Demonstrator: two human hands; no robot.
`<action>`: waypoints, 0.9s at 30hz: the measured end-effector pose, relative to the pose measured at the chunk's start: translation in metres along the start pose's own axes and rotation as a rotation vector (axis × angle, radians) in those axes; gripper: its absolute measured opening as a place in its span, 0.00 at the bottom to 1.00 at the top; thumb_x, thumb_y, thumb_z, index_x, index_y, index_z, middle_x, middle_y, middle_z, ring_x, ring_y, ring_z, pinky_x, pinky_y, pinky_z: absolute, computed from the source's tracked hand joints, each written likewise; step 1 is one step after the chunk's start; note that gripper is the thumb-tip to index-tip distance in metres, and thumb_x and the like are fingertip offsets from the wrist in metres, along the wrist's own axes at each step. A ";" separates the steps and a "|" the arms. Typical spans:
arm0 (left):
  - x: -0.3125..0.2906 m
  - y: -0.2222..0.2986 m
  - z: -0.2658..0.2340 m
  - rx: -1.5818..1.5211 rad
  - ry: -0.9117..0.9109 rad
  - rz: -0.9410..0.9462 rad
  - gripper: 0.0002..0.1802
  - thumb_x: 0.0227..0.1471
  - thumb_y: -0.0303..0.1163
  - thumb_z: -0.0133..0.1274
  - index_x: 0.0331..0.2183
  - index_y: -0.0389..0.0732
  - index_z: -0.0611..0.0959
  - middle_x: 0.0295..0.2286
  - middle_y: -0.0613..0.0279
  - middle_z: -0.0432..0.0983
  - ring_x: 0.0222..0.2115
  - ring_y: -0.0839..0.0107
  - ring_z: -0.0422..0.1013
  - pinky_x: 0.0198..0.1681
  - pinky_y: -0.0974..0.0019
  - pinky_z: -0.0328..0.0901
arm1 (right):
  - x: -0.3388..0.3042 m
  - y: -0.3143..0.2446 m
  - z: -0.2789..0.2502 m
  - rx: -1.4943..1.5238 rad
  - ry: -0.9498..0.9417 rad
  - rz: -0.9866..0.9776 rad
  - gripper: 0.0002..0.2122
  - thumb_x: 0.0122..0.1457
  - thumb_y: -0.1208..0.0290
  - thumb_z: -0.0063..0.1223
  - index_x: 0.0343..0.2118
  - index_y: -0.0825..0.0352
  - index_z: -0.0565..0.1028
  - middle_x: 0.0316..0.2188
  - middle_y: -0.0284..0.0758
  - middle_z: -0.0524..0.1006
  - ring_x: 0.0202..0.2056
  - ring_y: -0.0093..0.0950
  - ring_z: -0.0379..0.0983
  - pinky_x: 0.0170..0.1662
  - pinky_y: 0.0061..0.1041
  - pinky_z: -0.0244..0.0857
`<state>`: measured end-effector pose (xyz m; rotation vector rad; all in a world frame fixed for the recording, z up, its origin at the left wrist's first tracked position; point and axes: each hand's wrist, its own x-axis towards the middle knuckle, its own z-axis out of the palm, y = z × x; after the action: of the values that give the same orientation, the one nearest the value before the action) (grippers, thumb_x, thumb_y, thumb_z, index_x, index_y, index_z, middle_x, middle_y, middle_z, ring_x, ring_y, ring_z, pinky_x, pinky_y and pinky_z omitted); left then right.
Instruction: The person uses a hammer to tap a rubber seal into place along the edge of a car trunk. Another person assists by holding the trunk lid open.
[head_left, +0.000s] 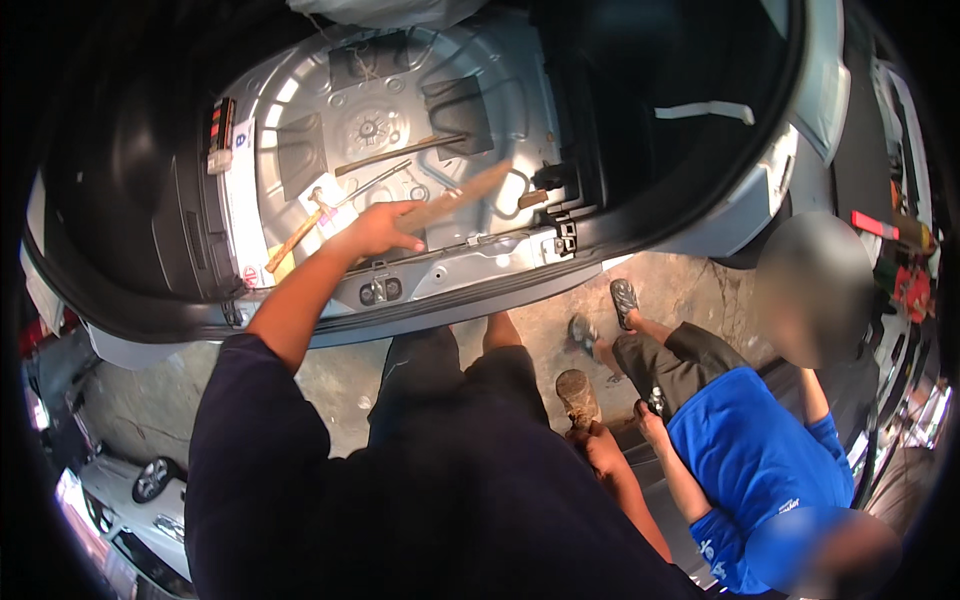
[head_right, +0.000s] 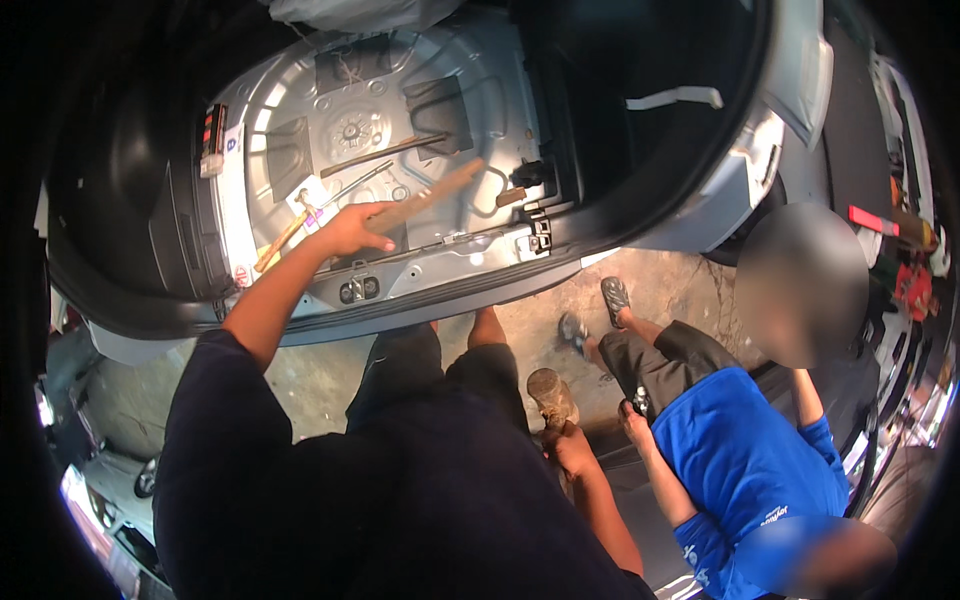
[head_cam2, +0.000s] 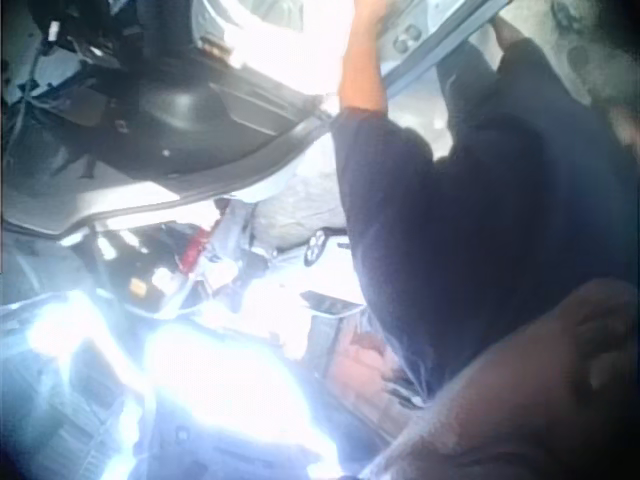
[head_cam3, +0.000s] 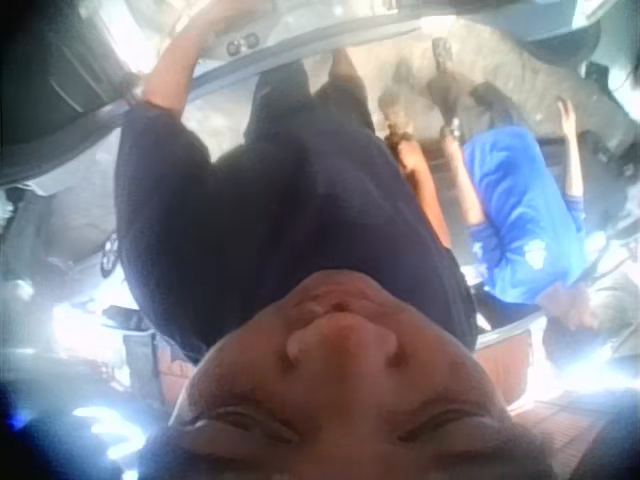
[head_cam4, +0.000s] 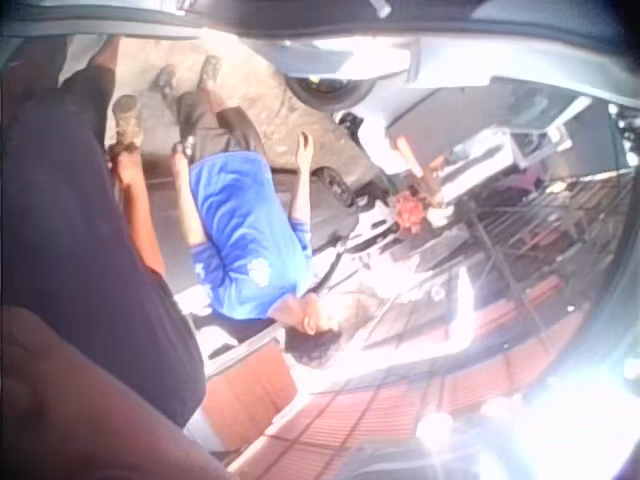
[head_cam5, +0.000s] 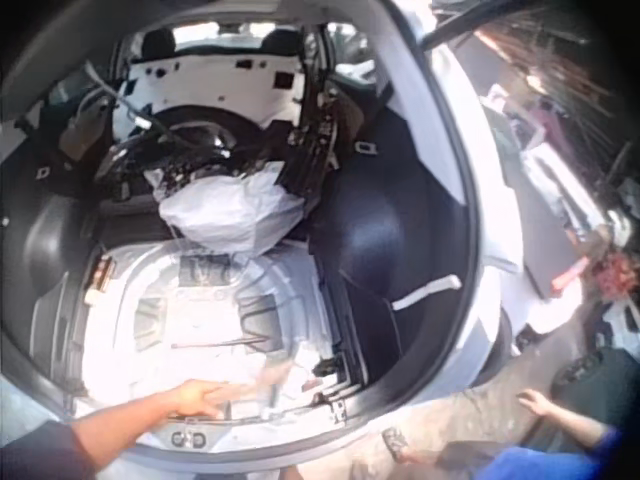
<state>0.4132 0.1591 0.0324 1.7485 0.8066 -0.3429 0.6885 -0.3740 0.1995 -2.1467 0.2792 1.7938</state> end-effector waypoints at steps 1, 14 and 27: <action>0.003 -0.004 0.016 -0.049 -0.013 0.011 0.48 0.50 0.49 0.77 0.69 0.49 0.78 0.61 0.48 0.80 0.61 0.53 0.76 0.65 0.55 0.68 | -0.009 -0.019 0.004 -0.089 -0.017 -0.037 0.13 0.62 0.74 0.63 0.47 0.73 0.79 0.29 0.36 0.80 0.27 0.26 0.76 0.32 0.30 0.71; 0.037 -0.019 0.080 -0.181 -0.169 -0.105 0.38 0.52 0.47 0.76 0.62 0.48 0.84 0.50 0.49 0.87 0.51 0.54 0.82 0.58 0.54 0.72 | 0.016 -0.204 -0.001 -0.556 -0.096 -0.105 0.16 0.64 0.72 0.66 0.45 0.75 0.71 0.29 0.37 0.76 0.21 0.26 0.76 0.27 0.31 0.71; 0.038 -0.027 0.082 -0.122 -0.230 -0.125 0.46 0.49 0.41 0.75 0.69 0.54 0.78 0.54 0.50 0.85 0.56 0.51 0.80 0.61 0.52 0.71 | -0.036 -0.398 0.107 -0.249 -0.019 -0.613 0.22 0.65 0.82 0.59 0.62 0.69 0.70 0.42 0.40 0.83 0.41 0.26 0.82 0.46 0.32 0.79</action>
<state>0.4362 0.1002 -0.0375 1.5168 0.7548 -0.5567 0.7246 0.0327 0.2677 -2.0544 -0.5772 1.5349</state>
